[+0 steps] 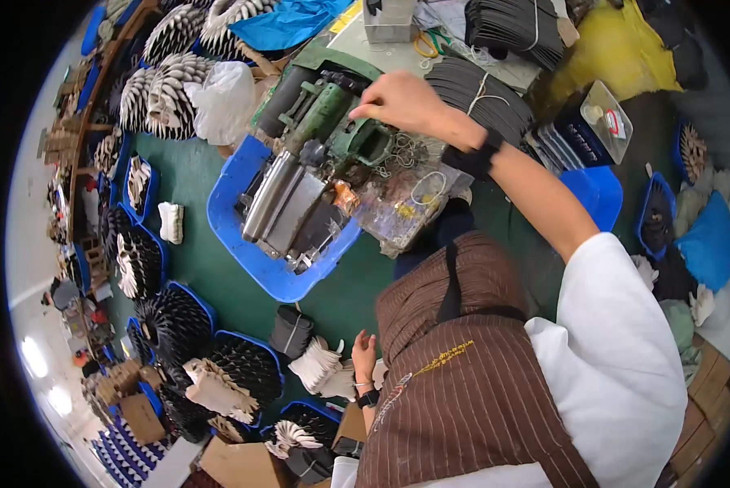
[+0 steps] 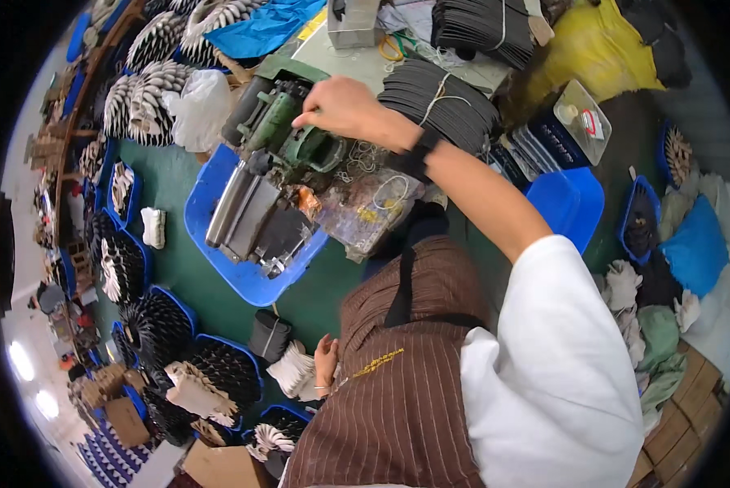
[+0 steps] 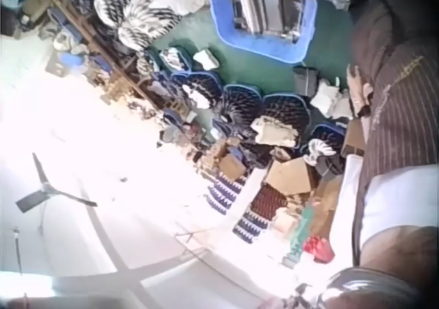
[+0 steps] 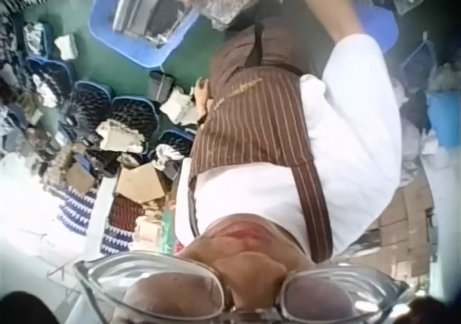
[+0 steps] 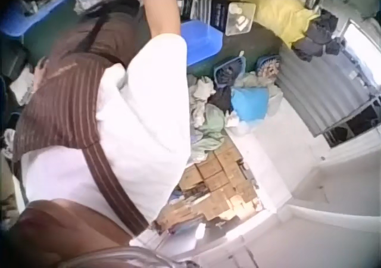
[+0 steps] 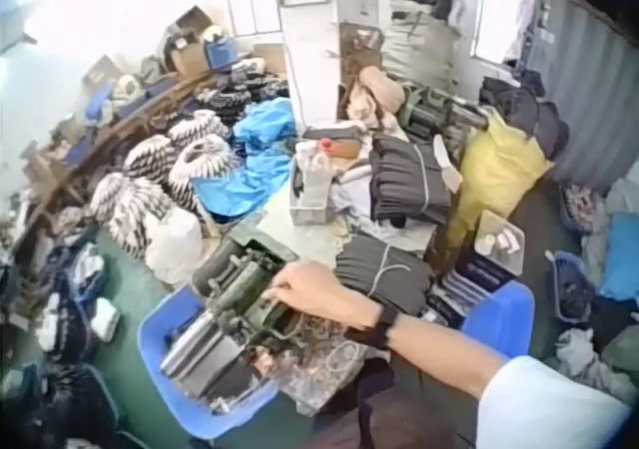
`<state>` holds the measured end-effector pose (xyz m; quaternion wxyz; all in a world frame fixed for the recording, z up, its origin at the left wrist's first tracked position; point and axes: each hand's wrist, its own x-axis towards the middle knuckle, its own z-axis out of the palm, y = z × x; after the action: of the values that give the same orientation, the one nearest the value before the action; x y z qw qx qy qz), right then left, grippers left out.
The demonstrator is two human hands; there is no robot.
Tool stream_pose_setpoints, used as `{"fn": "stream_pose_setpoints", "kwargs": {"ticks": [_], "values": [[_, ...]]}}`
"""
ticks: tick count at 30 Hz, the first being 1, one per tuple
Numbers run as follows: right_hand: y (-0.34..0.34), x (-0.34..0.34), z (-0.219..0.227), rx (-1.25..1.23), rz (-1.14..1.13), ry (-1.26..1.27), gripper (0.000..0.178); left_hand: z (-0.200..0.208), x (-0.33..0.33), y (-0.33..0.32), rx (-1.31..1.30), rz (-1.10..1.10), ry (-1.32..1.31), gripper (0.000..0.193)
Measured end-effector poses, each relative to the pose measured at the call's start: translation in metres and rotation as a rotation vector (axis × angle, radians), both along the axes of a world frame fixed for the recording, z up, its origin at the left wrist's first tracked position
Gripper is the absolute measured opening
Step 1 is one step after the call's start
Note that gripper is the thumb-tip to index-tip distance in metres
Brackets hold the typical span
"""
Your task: The person gathers bundles of shoe insoles, pours liquid from a metal container into a machine, and then feeds the insoles through the machine's rollers one by one.
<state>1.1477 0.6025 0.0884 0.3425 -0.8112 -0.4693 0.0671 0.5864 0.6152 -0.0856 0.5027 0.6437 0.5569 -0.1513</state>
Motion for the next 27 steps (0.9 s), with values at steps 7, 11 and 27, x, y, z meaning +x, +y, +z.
{"fn": "stream_pose_setpoints", "kwargs": {"ticks": [7,11,27], "values": [[-0.219,-0.017,-0.042,0.016,-0.572,0.319,0.022,0.008,0.073,0.033,0.08,-0.352,-0.006,0.045],[-0.327,-0.054,-0.064,-0.25,-0.739,0.43,0.013,0.038,0.159,0.031,0.003,-0.533,0.017,0.034],[-0.679,0.03,-0.125,-0.249,-0.99,0.701,0.014,-0.007,0.747,-0.462,-0.322,-0.874,-0.663,0.046]]}}
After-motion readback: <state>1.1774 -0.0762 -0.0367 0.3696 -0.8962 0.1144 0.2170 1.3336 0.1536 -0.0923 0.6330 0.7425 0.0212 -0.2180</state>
